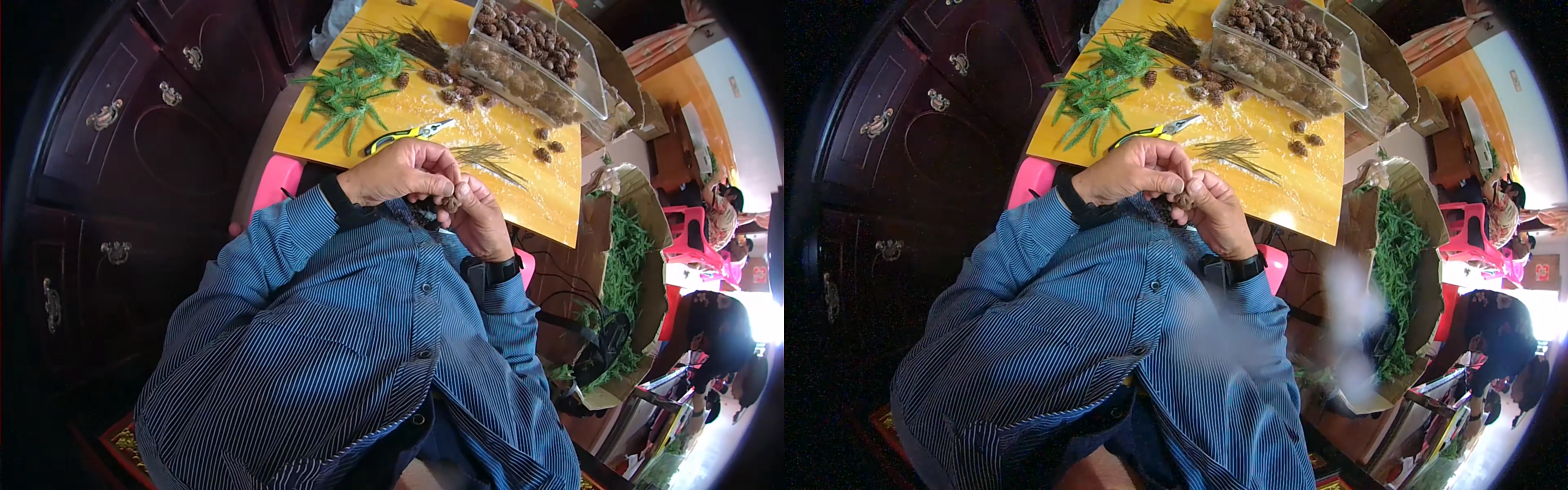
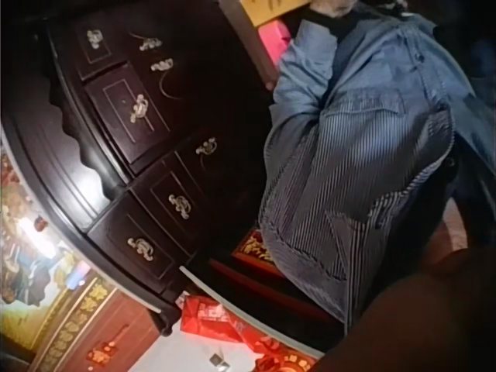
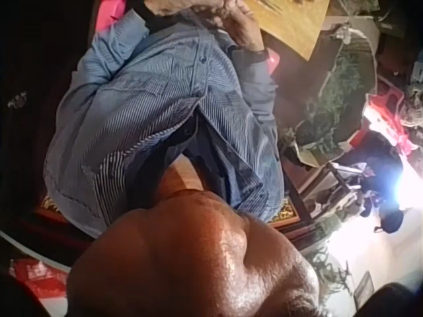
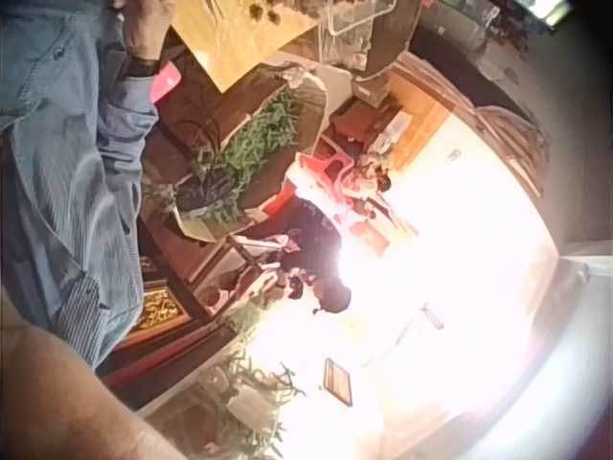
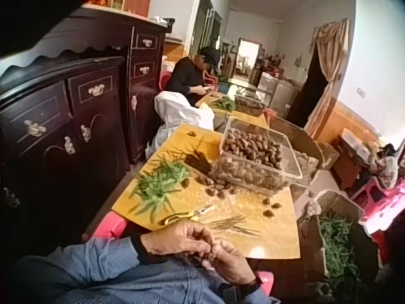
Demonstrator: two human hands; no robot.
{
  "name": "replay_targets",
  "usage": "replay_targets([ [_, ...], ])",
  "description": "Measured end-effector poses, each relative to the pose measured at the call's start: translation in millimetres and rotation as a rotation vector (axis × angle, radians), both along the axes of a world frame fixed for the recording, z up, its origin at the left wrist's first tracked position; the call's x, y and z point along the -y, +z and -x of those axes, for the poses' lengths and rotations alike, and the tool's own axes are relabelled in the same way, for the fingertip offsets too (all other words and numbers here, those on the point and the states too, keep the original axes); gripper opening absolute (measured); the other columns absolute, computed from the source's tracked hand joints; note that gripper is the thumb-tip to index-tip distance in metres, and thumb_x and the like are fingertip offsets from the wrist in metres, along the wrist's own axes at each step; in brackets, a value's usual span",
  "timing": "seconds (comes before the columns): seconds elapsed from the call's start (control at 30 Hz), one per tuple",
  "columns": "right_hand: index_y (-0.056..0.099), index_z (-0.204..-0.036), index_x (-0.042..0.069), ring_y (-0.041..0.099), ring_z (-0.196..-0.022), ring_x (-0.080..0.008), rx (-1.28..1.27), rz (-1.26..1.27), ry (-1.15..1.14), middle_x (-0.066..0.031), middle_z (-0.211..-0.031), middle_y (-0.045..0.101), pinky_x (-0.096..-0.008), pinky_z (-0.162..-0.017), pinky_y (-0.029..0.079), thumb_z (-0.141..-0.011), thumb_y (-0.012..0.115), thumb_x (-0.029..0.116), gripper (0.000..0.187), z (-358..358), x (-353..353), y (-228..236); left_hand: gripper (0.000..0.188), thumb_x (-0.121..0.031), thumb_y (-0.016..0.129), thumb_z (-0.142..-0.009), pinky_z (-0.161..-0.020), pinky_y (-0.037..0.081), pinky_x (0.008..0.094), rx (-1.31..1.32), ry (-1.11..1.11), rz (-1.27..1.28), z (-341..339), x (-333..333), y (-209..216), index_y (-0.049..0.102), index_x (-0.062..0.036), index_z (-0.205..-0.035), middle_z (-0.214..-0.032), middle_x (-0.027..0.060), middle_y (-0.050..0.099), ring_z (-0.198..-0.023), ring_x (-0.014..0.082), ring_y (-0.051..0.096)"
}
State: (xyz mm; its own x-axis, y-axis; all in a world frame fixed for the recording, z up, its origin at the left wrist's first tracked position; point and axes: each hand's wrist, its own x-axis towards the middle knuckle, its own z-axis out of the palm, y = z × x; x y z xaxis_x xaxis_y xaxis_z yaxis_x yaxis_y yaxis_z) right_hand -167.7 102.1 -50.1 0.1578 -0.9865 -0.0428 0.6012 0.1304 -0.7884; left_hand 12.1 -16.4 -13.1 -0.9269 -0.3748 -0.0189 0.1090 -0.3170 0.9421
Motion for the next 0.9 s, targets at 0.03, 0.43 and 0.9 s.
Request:
replay_targets([
  [0.03, 0.061, -0.103, 0.004, 0.063, -0.076, -0.0131, 0.000, 0.001, 0.000, -0.0061, -0.093, 0.065, -0.0256, -0.069, 0.052, -0.104, 0.055, 0.028, 0.025, 0, 0, -2, 0.013, -0.012, 0.070, -0.092, -0.060, 0.044, 0.0165, -0.007, 0.007, 0.005, 0, 1, -3, 0.066, -0.0049, -0.102, -0.083, -0.0028, 0.065, -0.070, 0.0027, 0.057],
  [0.43, 0.062, -0.117, -0.001, 0.066, -0.086, -0.0113, -0.525, 0.150, -0.240, -0.0074, -0.106, 0.070, -0.0231, -0.076, 0.054, -0.101, 0.062, 0.015, 0.023, -15, -1, 7, 0.005, -0.010, 0.069, -0.093, -0.055, 0.042, 0.0174, 0.081, 0.189, 0.102, 1, 5, -9, 0.068, -0.0051, -0.094, -0.077, -0.0032, 0.063, -0.063, 0.0026, 0.053],
  [0.9, 0.068, -0.105, -0.002, 0.064, -0.072, -0.0081, -0.659, 0.076, -0.318, -0.0053, -0.090, 0.072, -0.0220, -0.067, 0.053, -0.100, 0.063, 0.012, 0.016, -14, -1, 11, 0.002, -0.005, 0.068, -0.093, -0.054, 0.042, 0.0169, -0.018, 0.324, 0.337, 7, 1, -15, 0.068, -0.0029, -0.093, -0.076, -0.0047, 0.063, -0.063, 0.0006, 0.053],
])
